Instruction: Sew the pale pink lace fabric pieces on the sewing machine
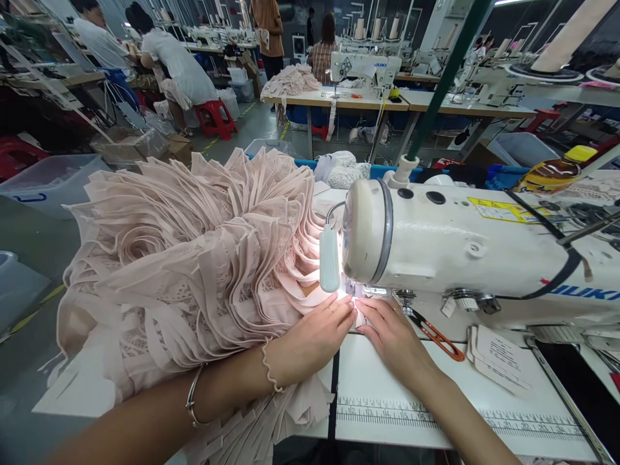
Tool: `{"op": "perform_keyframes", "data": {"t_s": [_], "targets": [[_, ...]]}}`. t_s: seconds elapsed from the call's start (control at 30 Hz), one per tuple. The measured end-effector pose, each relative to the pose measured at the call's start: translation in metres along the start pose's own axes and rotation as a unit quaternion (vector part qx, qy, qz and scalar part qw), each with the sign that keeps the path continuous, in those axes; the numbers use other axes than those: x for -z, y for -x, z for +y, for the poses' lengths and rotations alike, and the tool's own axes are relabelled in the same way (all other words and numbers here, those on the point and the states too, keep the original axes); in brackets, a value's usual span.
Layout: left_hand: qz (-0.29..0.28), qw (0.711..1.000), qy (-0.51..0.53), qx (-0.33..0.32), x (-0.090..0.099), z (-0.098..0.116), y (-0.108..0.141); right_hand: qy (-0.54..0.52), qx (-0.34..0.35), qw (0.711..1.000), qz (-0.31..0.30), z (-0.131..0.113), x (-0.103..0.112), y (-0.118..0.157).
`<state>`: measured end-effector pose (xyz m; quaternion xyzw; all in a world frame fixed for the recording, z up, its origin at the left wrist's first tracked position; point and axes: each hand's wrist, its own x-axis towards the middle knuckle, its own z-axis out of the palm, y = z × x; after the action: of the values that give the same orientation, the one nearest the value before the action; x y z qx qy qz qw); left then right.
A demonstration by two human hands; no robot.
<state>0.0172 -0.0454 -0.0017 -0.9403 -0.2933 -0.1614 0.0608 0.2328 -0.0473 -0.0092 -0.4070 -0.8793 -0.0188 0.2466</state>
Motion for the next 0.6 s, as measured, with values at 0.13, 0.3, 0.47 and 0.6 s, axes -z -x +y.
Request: {"op": "perform_keyframes", "data": {"t_s": [0.13,0.3,0.47,0.6], "targets": [[-0.020,0.995,0.046,0.086,0.011,-0.002,-0.001,0.110,0.031,0.993,0.008,-0.010,-0.004,-0.010],[-0.037,0.997,0.030,0.053,0.010,-0.003,-0.006,0.235,0.039,0.971,-0.002,-0.016,-0.002,-0.017],[0.033,0.998,-0.043,-0.006,-0.007,0.005,-0.009,0.235,0.055,0.970,-0.020,-0.006,-0.002,-0.013],[0.043,0.996,-0.081,-0.015,-0.011,0.008,-0.010,0.196,-0.018,0.978,-0.073,0.002,-0.005,-0.009]]}}
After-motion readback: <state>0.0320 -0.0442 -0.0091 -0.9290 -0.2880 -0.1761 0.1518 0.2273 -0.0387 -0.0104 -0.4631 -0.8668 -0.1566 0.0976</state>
